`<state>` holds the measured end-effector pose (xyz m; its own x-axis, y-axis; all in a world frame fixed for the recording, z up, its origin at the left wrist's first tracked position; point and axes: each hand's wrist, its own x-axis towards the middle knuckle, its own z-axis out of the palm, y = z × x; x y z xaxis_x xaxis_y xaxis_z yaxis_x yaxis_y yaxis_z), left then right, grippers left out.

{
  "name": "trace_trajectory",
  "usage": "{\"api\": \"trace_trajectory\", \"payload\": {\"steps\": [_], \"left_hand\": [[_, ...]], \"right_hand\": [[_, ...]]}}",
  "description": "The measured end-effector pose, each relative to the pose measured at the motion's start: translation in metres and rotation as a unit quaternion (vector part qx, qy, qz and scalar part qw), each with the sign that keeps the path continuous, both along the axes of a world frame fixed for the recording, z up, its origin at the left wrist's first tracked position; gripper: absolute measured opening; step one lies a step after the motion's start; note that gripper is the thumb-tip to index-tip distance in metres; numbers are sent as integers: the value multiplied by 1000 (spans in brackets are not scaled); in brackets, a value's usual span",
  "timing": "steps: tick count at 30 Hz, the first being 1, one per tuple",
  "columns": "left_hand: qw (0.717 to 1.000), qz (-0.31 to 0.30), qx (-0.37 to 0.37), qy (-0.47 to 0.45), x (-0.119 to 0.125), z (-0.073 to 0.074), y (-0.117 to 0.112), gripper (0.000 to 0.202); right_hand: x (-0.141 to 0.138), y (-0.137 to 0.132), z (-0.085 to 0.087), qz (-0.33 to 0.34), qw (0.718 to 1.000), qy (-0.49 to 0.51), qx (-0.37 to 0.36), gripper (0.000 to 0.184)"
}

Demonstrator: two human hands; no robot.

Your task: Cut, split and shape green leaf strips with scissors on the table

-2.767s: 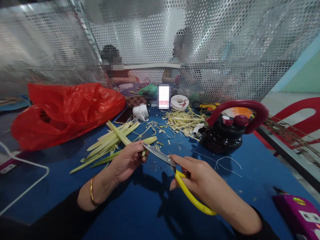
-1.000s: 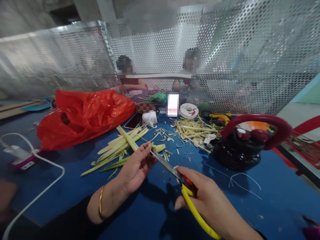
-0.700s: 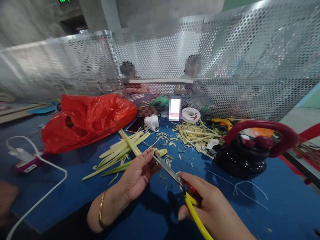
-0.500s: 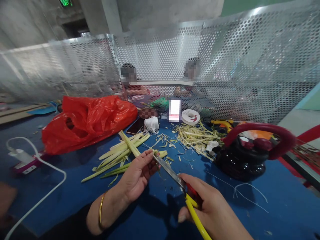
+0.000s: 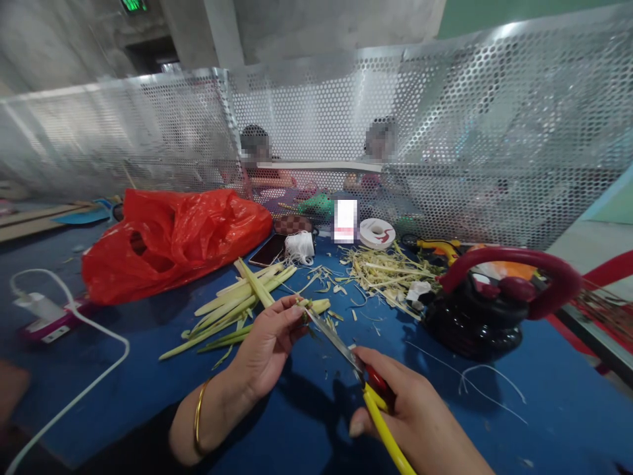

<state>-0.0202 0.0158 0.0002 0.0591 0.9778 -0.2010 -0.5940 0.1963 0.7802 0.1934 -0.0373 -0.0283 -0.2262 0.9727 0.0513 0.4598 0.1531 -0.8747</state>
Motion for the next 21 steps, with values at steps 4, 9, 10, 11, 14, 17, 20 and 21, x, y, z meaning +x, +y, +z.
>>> {"api": "trace_trajectory", "payload": {"steps": [4, 9, 10, 11, 14, 17, 20, 21], "left_hand": [[1000, -2, 19, 7, 0, -2, 1, 19], [1000, -2, 27, 11, 1, 2, 1, 17], [1000, -4, 28, 11, 1, 3, 0, 16], [999, -5, 29, 12, 1, 4, 0, 15], [999, -6, 30, 23, 1, 7, -1, 15], [999, -3, 26, 39, 1, 7, -2, 16], [999, -6, 23, 47, 2, 4, -2, 15], [999, -7, 22, 49, 3, 3, -2, 15]], "right_hand": [[-2, -2, 0, -2, 1000, 15, -10, 52], [-4, -3, 3, 42, 995, 54, -79, 59], [-4, -3, 3, 50, 992, 71, -92, 60], [-4, -3, 3, 52, 990, 85, -101, 61], [-4, -5, 6, 36, 991, 83, -103, 61], [-6, -5, 10, 24, 995, 40, -86, 56], [-9, -6, 12, -1, 999, 10, -53, 55], [-10, -6, 11, -10, 999, 0, -43, 56]]}}
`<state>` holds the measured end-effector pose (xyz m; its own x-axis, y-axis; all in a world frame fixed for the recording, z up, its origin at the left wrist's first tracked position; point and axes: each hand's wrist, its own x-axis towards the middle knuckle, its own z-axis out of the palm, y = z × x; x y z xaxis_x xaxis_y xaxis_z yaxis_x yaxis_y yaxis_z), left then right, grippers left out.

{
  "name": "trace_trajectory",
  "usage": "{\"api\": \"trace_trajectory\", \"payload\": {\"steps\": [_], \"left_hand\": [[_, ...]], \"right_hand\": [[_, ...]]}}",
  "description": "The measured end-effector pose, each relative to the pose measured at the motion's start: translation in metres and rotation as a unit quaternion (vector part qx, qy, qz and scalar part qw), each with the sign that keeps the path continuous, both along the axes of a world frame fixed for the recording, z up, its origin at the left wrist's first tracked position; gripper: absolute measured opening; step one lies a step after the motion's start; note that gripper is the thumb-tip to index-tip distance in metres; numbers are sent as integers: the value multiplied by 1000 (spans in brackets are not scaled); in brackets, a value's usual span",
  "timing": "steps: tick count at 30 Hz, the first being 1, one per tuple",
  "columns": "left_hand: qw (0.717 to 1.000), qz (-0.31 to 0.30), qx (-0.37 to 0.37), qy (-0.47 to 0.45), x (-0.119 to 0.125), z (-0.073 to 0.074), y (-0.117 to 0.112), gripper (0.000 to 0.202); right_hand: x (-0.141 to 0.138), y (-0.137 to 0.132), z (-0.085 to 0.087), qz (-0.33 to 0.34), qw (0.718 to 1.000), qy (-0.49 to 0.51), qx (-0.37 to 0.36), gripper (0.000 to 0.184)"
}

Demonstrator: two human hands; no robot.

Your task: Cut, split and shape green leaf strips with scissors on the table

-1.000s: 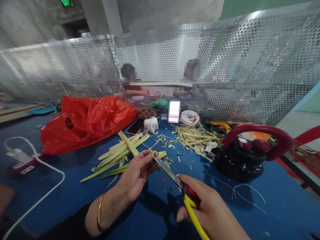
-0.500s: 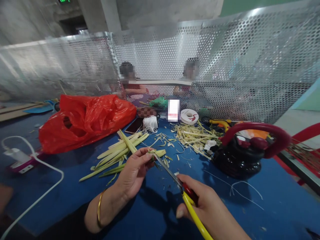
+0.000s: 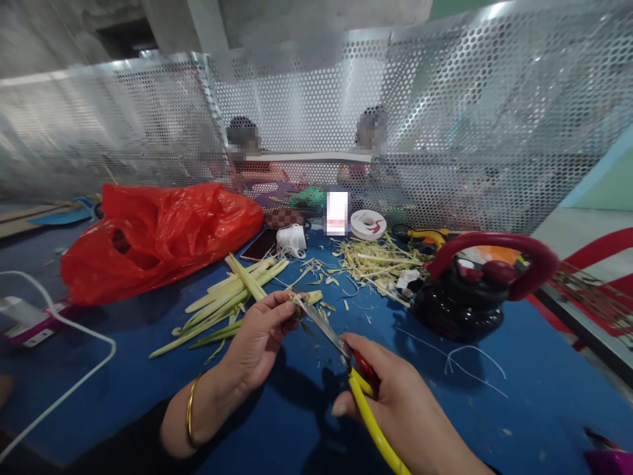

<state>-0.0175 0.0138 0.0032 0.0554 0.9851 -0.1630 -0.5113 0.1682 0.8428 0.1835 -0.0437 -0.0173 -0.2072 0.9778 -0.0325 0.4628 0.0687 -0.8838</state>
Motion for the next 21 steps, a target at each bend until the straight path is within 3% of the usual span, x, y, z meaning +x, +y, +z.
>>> {"api": "trace_trajectory", "payload": {"steps": [6, 11, 21], "left_hand": [[1000, -17, -8, 15, 3, -3, -1, 16], [999, -26, -2, 40, 3, -2, -1, 16], [994, -70, 18, 82, 3, -4, -1, 13]], "right_hand": [[0, -4, -10, -8, 996, -73, 59, 57], [-1, -5, -8, -11, 987, -129, 99, 60], [-6, -6, 1, 25, 988, -123, 91, 50]]}}
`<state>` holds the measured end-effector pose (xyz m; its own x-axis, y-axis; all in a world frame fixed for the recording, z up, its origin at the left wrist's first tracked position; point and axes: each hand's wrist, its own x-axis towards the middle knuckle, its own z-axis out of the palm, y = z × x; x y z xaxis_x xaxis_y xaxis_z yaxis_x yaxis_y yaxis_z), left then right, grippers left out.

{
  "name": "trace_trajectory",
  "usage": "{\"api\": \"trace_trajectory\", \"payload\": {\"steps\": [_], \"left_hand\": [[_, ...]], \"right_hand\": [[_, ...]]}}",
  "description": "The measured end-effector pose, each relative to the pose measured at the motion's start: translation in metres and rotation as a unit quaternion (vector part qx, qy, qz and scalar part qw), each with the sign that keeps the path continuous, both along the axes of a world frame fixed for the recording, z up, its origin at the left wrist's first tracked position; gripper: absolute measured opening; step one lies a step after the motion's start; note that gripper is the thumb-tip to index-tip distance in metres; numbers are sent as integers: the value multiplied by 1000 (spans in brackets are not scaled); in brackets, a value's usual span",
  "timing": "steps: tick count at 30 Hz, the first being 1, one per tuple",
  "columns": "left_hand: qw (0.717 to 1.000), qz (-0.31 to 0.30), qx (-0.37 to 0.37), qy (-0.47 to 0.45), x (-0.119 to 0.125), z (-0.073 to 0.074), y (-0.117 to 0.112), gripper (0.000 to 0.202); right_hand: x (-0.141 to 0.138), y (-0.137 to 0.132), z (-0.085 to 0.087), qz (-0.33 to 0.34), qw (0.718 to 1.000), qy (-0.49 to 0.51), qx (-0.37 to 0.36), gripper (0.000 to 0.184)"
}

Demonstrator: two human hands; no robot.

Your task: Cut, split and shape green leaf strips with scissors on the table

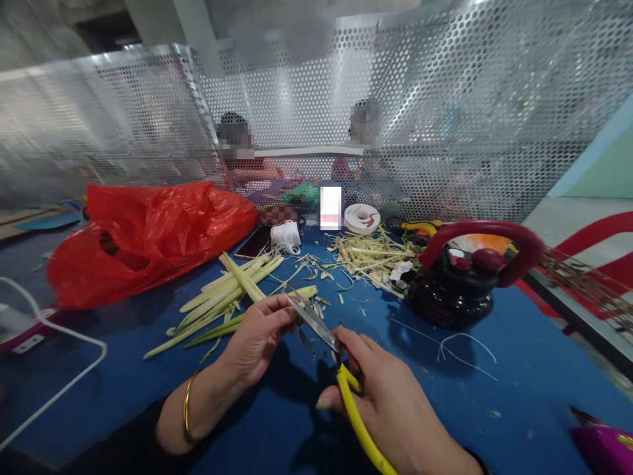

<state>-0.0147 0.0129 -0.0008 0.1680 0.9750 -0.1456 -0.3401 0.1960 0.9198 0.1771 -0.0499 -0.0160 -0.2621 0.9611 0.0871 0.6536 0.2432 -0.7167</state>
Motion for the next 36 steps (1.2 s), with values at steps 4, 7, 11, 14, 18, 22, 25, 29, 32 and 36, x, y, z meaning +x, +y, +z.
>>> {"api": "trace_trajectory", "payload": {"steps": [4, 7, 11, 14, 18, 22, 25, 29, 32, 36], "left_hand": [[1000, 0, 1, 6, 0, 1, 0, 12], [1000, 6, -4, 8, -1, -1, 1, 12], [1000, 10, -8, 1, -1, -1, 2, 11], [1000, 13, -14, -7, -1, -1, 2, 13], [999, 16, -30, -12, 0, 0, 3, 17], [997, 14, -73, -34, -1, -1, 4, 23], [995, -5, -90, -43, -3, 0, 3, 28], [995, -22, -89, -25, -5, 5, 0, 30], [998, -24, -65, 9, -5, 14, -3, 34], [998, -33, -23, 53, -3, 30, -6, 37]], "right_hand": [[-1, 0, -4, 7, 999, 32, -20, 44], [-1, 1, -5, 7, 998, 53, -44, 42], [-3, -1, -3, 7, 996, 77, -48, 38], [-5, -2, -5, 13, 995, 95, -42, 33], [-2, 3, -13, -34, 996, 75, -18, 35], [13, 18, -16, -164, 986, -7, 6, 48], [25, 27, -16, -228, 956, -183, -1, 49], [30, 26, -21, -189, 932, -304, 51, 33], [29, 21, -18, -143, 920, -346, 119, 23], [19, 19, 17, -88, 939, -251, 218, 18]]}}
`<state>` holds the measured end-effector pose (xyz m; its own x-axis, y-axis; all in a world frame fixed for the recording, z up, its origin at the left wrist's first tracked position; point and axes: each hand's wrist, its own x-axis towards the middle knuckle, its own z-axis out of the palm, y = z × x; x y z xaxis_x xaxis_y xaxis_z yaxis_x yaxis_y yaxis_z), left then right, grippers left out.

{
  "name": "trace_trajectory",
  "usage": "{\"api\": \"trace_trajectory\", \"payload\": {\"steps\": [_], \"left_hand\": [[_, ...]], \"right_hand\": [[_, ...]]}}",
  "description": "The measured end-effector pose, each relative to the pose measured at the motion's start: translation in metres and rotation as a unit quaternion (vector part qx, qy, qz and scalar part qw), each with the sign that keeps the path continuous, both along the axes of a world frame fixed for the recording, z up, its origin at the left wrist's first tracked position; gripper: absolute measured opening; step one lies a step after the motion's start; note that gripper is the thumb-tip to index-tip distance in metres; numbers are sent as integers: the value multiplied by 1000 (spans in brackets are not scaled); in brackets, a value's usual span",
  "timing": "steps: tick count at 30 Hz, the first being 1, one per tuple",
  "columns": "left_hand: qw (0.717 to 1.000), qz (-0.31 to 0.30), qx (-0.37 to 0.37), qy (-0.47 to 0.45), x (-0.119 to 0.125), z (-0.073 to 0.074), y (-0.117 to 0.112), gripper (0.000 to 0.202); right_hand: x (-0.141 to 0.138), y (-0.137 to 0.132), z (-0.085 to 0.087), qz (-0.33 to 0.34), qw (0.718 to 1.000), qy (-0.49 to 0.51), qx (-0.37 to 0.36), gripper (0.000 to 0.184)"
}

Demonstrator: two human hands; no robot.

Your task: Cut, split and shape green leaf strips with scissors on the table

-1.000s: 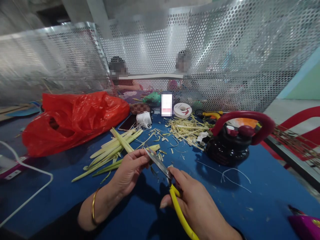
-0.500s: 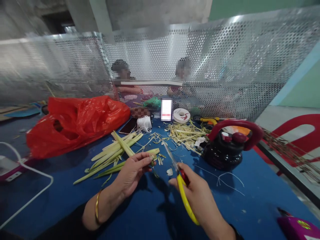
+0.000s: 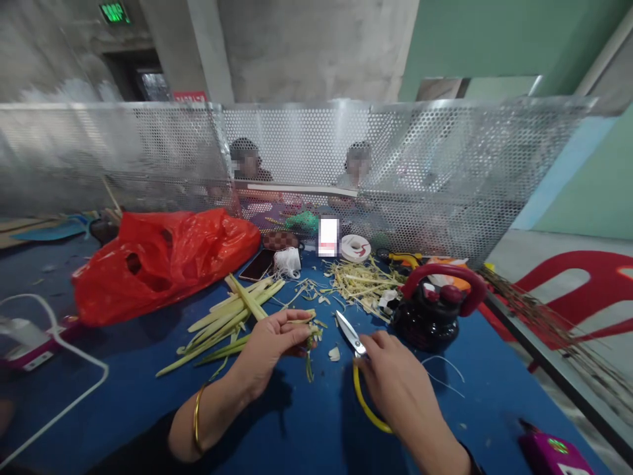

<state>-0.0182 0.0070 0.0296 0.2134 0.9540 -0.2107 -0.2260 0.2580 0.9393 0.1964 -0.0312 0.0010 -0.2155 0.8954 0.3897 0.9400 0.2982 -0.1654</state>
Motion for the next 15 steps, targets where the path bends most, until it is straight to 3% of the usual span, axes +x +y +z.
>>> {"api": "trace_trajectory", "payload": {"steps": [3, 6, 10, 15], "left_hand": [[999, -12, 34, 15, 2, 11, -1, 36], [997, -19, 66, 22, 3, 21, 0, 33], [995, 2, 89, 38, 3, 26, 1, 28], [997, 12, 68, 20, 4, 14, 2, 26]], "right_hand": [[-16, 4, 35, 101, 980, 168, 37, 19], [-33, 11, 52, 143, 959, 237, 57, 10], [-44, 17, 43, 140, 948, 277, 69, 7], [-47, 18, 29, 150, 945, 282, 76, 7]]}}
